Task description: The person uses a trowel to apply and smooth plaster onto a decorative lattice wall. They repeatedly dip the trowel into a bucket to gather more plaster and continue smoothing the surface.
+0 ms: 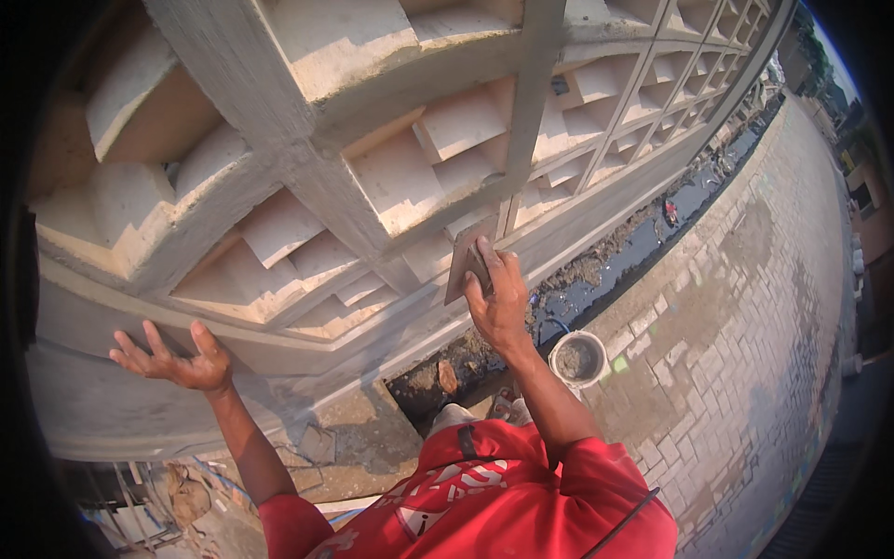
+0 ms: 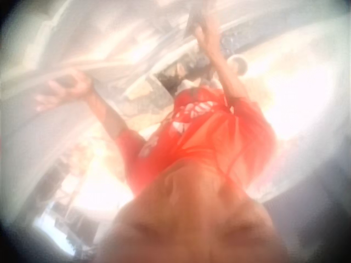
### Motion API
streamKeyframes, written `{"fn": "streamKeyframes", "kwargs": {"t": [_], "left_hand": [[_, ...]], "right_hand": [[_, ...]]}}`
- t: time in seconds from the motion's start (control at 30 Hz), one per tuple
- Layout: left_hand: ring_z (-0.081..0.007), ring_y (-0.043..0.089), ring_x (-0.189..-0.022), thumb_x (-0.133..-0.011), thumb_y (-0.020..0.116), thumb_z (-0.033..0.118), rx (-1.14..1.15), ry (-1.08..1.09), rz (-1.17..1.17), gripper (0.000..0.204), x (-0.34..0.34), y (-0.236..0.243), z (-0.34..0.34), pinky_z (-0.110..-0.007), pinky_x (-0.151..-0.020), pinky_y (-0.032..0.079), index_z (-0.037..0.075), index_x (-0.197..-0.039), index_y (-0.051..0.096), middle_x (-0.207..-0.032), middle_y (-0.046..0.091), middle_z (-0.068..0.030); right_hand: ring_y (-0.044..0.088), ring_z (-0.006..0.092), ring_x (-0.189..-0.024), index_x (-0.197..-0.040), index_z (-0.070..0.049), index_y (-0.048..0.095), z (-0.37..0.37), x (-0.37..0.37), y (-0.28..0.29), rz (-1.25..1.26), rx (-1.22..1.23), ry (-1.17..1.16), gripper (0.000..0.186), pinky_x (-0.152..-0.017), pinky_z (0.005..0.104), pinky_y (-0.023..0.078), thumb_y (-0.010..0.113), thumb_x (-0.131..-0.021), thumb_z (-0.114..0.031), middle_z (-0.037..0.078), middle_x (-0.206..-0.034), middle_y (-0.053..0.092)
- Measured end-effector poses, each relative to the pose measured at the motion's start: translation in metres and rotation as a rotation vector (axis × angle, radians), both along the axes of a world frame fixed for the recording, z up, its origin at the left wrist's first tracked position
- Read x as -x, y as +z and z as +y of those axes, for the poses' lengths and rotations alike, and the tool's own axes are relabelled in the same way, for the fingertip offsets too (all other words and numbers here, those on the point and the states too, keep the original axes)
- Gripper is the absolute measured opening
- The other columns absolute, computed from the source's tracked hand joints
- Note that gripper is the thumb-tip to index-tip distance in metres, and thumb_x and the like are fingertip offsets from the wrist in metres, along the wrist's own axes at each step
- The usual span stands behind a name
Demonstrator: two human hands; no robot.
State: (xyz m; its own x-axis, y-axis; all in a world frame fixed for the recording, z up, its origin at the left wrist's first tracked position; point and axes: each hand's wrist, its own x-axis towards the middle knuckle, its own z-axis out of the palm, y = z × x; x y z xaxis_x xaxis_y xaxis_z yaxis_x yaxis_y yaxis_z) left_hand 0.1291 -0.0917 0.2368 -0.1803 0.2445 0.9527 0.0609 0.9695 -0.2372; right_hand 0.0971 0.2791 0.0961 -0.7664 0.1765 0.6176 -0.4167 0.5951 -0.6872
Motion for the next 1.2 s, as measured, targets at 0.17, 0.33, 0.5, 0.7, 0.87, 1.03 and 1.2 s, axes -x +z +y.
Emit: {"fn": "streamKeyframes", "kwargs": {"t": [0.17,0.33,0.5,0.7,0.87,1.03,1.2], "left_hand": [[-0.0438,0.013,-0.144,-0.087,0.065,0.030,0.009,-0.012,0.006,0.058,0.000,0.003,0.001,-0.063,-0.113,0.015,0.009,-0.137,0.046,-0.153,0.027,-0.0201],[-0.0424,0.009,-0.145,-0.087,0.060,0.036,0.001,0.026,-0.013,0.057,-0.001,-0.001,-0.004,-0.063,-0.113,0.015,0.011,-0.137,0.046,-0.154,0.024,-0.0185],[-0.0425,0.009,-0.145,-0.086,0.061,0.034,-0.012,0.023,-0.012,0.057,-0.001,-0.002,-0.004,-0.063,-0.113,0.014,0.011,-0.136,0.046,-0.154,0.025,-0.0187],[-0.0429,0.010,-0.145,-0.083,0.062,0.031,-0.034,0.015,-0.021,0.057,-0.001,-0.003,-0.004,-0.064,-0.113,0.014,0.012,-0.135,0.048,-0.153,0.026,-0.0193],[-0.0436,0.013,-0.144,-0.082,0.062,0.030,-0.032,0.038,-0.008,0.056,-0.003,-0.006,-0.009,-0.064,-0.113,0.015,0.012,-0.133,0.049,-0.151,0.029,-0.0213],[-0.0440,0.014,-0.144,-0.082,0.062,0.029,-0.045,0.007,0.011,0.054,0.000,-0.005,-0.005,-0.065,-0.113,0.016,0.011,-0.132,0.051,-0.149,0.032,-0.0231],[-0.0445,0.014,-0.144,-0.082,0.062,0.028,-0.039,-0.001,0.006,0.053,-0.001,-0.005,-0.005,-0.065,-0.113,0.016,0.010,-0.131,0.052,-0.149,0.032,-0.0235]], "right_hand": [[0.060,0.0356,-0.087,-0.133,-0.004,0.053,-0.001,0.030,0.028,0.109,-0.054,-0.028,0.056,-0.075,0.0416,0.050,0.065,-0.079,0.003,0.021,-0.102,0.057],[0.058,0.0348,-0.084,-0.134,-0.005,0.053,-0.006,0.019,-0.007,-0.005,-0.129,0.015,0.057,-0.073,0.0442,0.048,0.064,-0.079,0.003,0.020,-0.097,0.055],[0.059,0.0349,-0.086,-0.133,-0.004,0.053,0.007,0.006,0.018,-0.016,-0.107,-0.001,0.057,-0.075,0.0419,0.049,0.063,-0.078,0.004,0.019,-0.098,0.055],[0.061,0.0372,-0.087,-0.128,-0.002,0.057,0.010,0.022,0.015,-0.059,-0.261,-0.020,0.050,-0.077,0.0402,0.051,0.060,-0.079,0.003,0.020,-0.101,0.057],[0.060,0.0371,-0.087,-0.124,-0.005,0.060,0.040,-0.021,0.053,-0.231,-0.340,0.088,0.050,-0.078,0.0408,0.050,0.060,-0.074,0.002,0.019,-0.098,0.057],[0.061,0.0376,-0.085,-0.117,-0.006,0.063,0.061,-0.012,0.144,-0.330,-0.622,0.103,0.045,-0.077,0.0438,0.050,0.056,-0.073,-0.004,0.017,-0.094,0.058],[0.064,0.0372,-0.089,-0.116,-0.005,0.064,0.056,0.012,0.172,-0.485,-0.767,0.159,0.049,-0.084,0.0433,0.051,0.054,-0.069,-0.009,0.018,-0.101,0.062]]}}
